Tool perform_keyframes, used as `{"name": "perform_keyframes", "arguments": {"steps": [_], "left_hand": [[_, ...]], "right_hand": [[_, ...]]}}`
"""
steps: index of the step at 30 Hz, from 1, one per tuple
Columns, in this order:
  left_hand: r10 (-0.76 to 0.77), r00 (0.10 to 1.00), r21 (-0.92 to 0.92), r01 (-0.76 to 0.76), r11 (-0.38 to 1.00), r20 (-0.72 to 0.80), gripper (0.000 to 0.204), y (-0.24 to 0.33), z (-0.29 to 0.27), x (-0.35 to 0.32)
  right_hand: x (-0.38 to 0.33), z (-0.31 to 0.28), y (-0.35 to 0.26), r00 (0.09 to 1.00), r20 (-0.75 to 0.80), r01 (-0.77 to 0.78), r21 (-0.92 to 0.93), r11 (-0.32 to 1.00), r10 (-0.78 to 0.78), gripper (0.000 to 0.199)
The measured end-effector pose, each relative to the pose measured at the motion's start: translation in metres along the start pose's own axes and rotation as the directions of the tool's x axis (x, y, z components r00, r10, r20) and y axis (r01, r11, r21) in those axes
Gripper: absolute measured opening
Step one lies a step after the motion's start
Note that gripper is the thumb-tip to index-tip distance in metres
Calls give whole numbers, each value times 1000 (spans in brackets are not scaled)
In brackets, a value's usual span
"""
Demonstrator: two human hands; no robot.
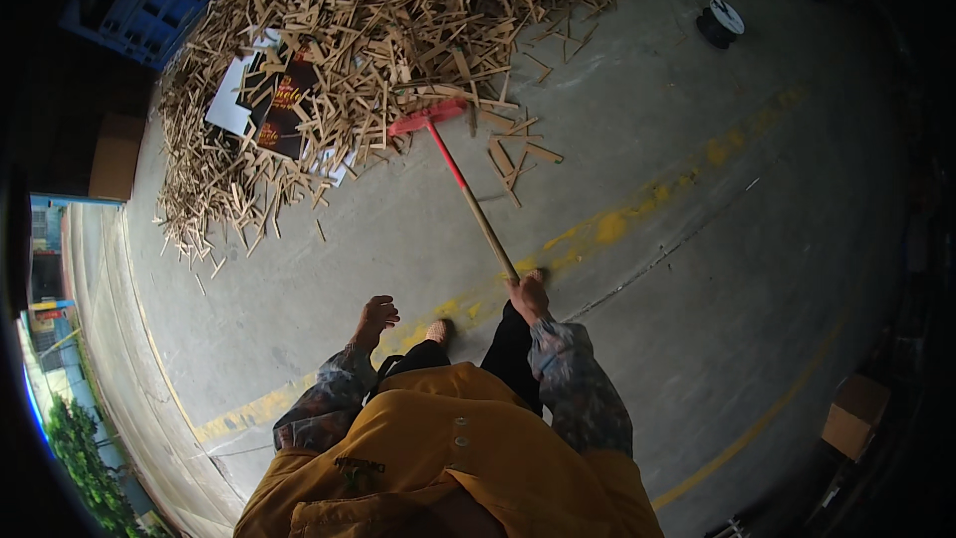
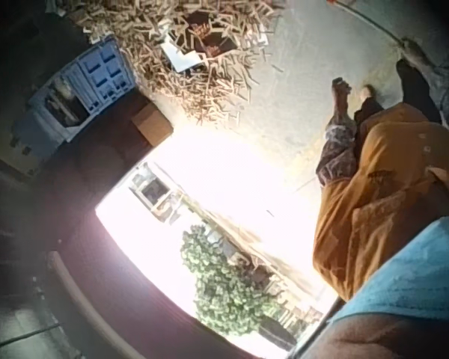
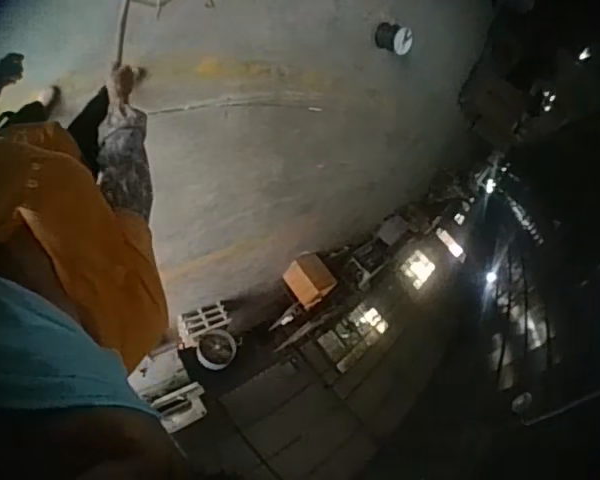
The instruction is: Sweeping cardboard scraps on a warehouse floor using a broom.
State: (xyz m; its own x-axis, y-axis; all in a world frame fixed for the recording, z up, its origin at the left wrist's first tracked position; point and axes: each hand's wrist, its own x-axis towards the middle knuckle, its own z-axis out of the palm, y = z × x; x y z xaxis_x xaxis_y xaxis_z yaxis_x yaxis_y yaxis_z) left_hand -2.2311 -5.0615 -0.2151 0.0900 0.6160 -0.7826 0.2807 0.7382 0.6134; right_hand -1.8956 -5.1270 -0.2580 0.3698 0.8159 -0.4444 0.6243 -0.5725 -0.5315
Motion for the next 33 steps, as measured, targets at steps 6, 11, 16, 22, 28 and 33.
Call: {"name": "perform_keyframes", "arguments": {"steps": [6,11,16,22,28,33], "left_hand": [[60,997,-53,-58,997,51,36,46,76,12],[8,992,29,-11,999,129,32,84,137,42],[-25,982,167,-7,986,186,33,138,194,82],[88,969,122,-119,985,231,33,230,264,116],[146,938,96,-185,978,315,31,294,303,214],[49,950,115,-88,989,308,30,363,337,283]], "right_hand": [[-66,-72,108,994,58,-90,-73,993,94,51],[-235,-170,219,917,78,-366,-227,902,392,53],[-259,-209,238,853,23,-498,-261,827,521,55],[-65,-212,212,931,115,-295,-323,899,347,50],[142,-303,107,989,-30,-149,-312,938,147,34],[187,-395,101,989,-63,-147,-346,927,133,33]]}}
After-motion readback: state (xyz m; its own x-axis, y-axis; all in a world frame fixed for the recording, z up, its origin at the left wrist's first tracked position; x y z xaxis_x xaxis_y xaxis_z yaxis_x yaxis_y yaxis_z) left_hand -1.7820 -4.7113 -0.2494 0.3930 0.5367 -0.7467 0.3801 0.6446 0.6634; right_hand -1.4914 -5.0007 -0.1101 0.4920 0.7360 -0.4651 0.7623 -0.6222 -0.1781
